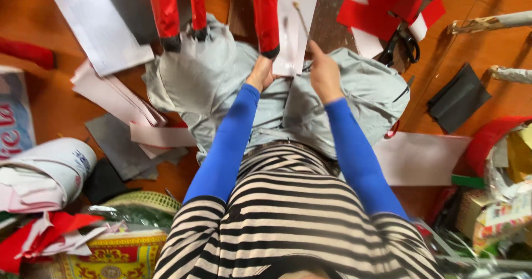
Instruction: Applying adhesive and red paper strips to decorate a paper-mache animal frame.
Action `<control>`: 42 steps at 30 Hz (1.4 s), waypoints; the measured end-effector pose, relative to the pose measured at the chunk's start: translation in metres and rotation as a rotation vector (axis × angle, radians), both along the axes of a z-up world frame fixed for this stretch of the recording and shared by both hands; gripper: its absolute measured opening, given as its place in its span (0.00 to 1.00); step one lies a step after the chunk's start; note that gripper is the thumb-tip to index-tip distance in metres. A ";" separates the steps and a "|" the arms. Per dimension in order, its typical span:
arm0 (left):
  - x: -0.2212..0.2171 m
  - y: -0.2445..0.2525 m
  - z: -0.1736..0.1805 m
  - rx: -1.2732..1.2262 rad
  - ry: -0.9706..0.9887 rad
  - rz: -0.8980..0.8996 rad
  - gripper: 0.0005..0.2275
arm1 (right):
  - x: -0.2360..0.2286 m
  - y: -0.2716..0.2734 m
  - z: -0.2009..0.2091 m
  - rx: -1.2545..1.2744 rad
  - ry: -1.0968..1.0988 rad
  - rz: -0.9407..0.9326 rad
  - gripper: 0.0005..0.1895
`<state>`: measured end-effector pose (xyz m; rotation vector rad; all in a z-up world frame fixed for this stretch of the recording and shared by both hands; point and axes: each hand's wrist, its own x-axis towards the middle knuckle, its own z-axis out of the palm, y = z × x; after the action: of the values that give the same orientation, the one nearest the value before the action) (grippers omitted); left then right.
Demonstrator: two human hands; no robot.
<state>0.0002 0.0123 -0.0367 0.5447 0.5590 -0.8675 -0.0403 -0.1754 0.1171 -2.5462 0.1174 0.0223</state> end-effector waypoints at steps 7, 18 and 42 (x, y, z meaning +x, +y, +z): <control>0.001 0.006 0.008 0.124 -0.016 -0.102 0.20 | 0.054 0.031 -0.037 -0.067 0.128 -0.116 0.24; 0.001 0.006 0.008 0.099 -0.004 -0.044 0.19 | 0.028 0.011 -0.040 -0.162 0.120 -0.156 0.27; 0.010 -0.006 0.018 0.107 -0.045 -0.074 0.17 | -0.105 -0.017 0.061 0.136 0.482 -0.091 0.14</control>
<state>0.0102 0.0066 -0.0187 0.6847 0.5490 -0.8962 -0.1458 -0.1923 0.1785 -2.3490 0.4029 0.5883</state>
